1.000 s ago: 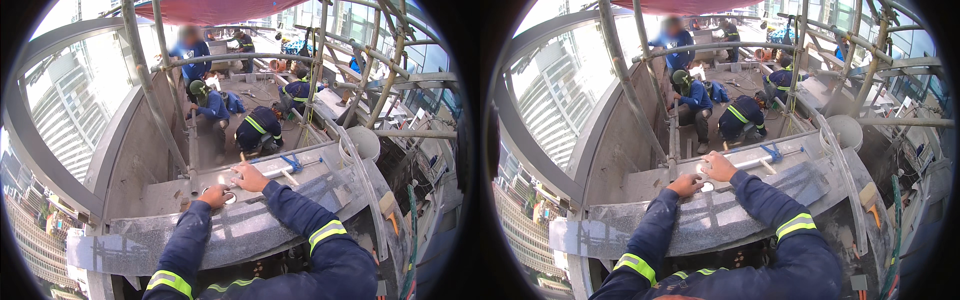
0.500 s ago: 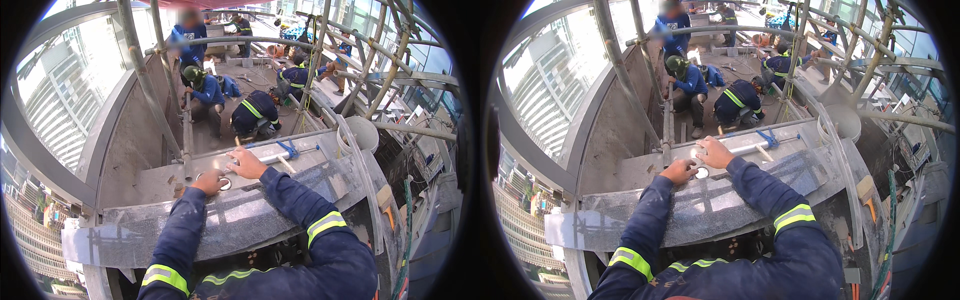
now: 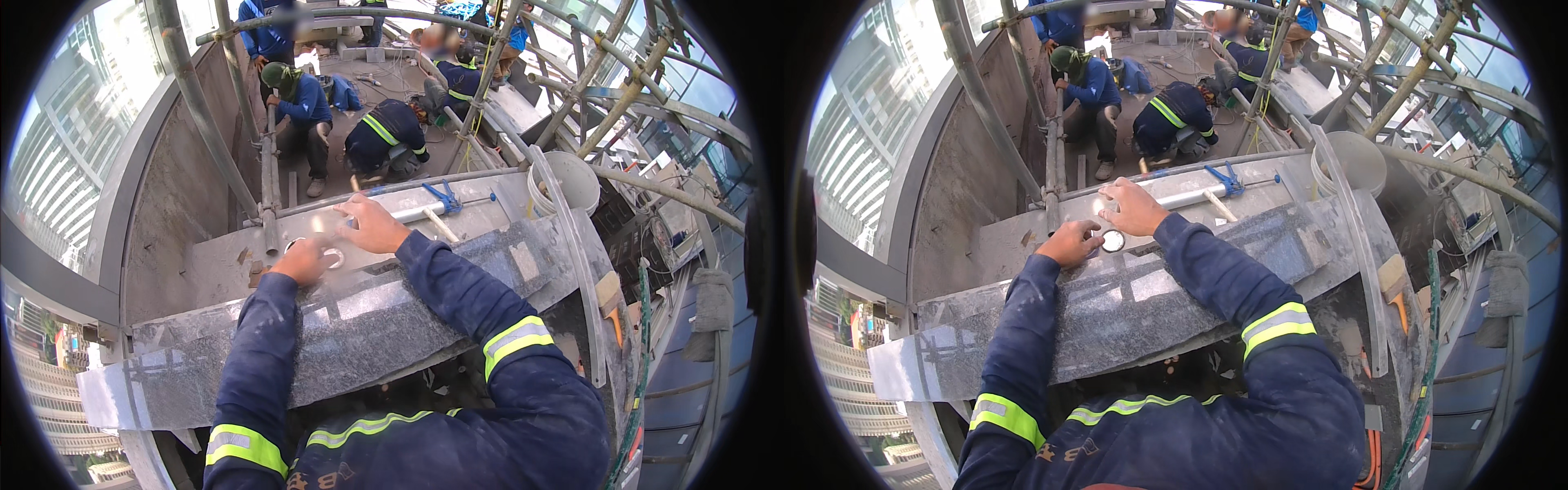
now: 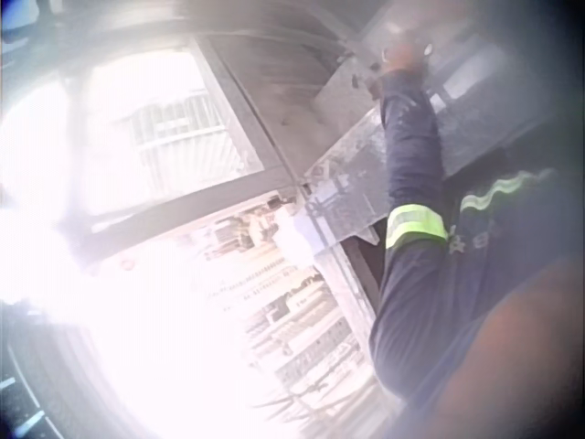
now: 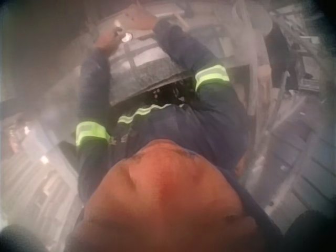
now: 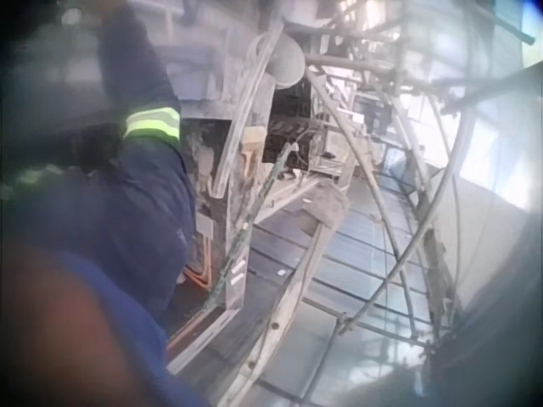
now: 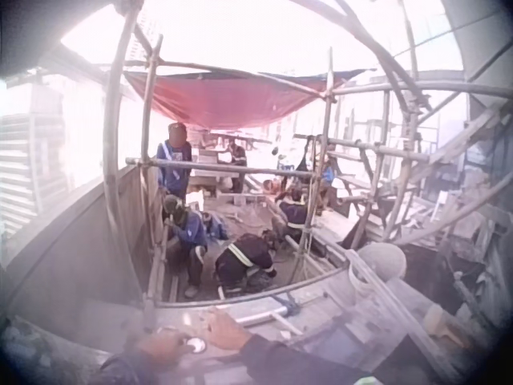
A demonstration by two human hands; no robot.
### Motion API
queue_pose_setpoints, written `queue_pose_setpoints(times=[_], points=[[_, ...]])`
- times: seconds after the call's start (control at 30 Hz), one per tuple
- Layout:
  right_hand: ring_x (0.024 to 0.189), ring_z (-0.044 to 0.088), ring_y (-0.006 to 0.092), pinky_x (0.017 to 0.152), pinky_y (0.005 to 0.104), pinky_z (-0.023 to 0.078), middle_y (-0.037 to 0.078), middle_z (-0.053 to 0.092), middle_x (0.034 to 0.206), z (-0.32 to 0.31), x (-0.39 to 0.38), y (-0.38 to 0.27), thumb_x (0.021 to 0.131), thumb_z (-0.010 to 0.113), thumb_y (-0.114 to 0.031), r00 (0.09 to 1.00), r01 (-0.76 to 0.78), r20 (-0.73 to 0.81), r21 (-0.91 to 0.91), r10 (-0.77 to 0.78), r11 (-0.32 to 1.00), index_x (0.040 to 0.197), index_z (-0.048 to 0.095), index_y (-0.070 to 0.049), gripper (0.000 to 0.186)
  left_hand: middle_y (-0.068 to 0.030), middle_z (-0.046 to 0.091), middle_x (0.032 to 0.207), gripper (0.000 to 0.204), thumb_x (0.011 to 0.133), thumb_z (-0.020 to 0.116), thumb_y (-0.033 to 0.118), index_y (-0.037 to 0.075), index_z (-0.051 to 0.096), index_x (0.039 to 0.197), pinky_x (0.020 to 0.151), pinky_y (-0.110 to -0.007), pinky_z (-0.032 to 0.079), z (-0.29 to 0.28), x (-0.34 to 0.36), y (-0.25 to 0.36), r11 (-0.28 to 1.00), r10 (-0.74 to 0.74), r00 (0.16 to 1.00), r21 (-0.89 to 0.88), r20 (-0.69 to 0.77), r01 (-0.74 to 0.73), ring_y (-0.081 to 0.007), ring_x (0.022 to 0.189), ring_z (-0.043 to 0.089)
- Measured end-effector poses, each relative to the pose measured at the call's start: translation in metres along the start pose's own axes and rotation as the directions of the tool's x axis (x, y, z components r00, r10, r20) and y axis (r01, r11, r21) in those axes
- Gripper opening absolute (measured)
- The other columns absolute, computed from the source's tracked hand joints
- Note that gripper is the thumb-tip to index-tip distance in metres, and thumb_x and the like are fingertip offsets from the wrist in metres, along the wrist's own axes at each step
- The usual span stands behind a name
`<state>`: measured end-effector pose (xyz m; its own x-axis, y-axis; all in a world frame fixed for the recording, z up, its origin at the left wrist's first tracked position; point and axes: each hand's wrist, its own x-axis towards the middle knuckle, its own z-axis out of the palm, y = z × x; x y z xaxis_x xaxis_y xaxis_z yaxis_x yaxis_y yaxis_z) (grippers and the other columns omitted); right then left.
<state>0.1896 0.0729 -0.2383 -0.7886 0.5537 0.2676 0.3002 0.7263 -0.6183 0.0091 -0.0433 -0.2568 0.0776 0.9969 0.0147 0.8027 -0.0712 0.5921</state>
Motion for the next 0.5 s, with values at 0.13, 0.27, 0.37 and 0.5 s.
queue_pose_setpoints(times=[0.13, 0.27, 0.37, 0.5], points=[[0.101, 0.062, 0.0352, 0.092, 0.0407, 0.048, 0.021, 0.060, 0.111, -0.0024, -0.0001, -0.0029, 0.087, 0.071, -0.026, 1.000, -0.021, 0.019, 0.000, 0.021, 1.000, 0.122, 0.063, 0.003, 0.046, -0.0257, 0.071, 0.098, 0.041, 0.087, 0.068, 0.029, -0.004, 0.068, 0.113, 0.085, -0.042, 0.053, 0.0008, 0.0000, -0.0008, 1.000, -0.004, 1.000, -0.022, 0.001, 0.004, -0.0377, 0.092, 0.069], [0.099, 0.062, 0.0345, 0.091, 0.0407, 0.049, 0.021, 0.060, 0.111, -0.0023, 0.0003, -0.0045, 0.087, 0.070, -0.026, 0.999, -0.024, 0.023, 0.008, 0.023, 1.000, 0.123, 0.063, 0.002, 0.046, -0.0250, 0.071, 0.095, 0.040, 0.087, 0.068, 0.028, -0.004, 0.068, 0.112, 0.083, -0.042, 0.053, 0.0010, -0.0004, -0.0029, 1.000, 0.000, 1.000, -0.025, -0.004, -0.001, -0.0373, 0.090, 0.070], [0.097, 0.062, 0.0345, 0.090, 0.0405, 0.049, 0.021, 0.061, 0.109, -0.0026, 0.0011, -0.0040, 0.087, 0.071, -0.026, 0.999, -0.021, 0.028, 0.014, 0.021, 1.000, 0.122, 0.063, 0.002, 0.046, -0.0244, 0.071, 0.093, 0.039, 0.087, 0.068, 0.028, -0.004, 0.068, 0.111, 0.082, -0.043, 0.053, 0.0013, 0.0003, -0.0024, 0.999, 0.016, 1.000, -0.035, -0.011, -0.016, -0.0370, 0.088, 0.070], [0.096, 0.063, 0.0343, 0.088, 0.0405, 0.049, 0.021, 0.061, 0.107, -0.0015, 0.0017, -0.0023, 0.087, 0.071, -0.026, 1.000, 0.011, 0.011, -0.001, -0.011, 1.000, 0.121, 0.064, 0.001, 0.045, -0.0241, 0.071, 0.092, 0.040, 0.088, 0.068, 0.029, -0.004, 0.068, 0.111, 0.081, -0.043, 0.053, -0.0009, -0.0005, 0.0009, 0.999, 0.033, 0.999, -0.038, -0.002, -0.033, -0.0370, 0.087, 0.070]])
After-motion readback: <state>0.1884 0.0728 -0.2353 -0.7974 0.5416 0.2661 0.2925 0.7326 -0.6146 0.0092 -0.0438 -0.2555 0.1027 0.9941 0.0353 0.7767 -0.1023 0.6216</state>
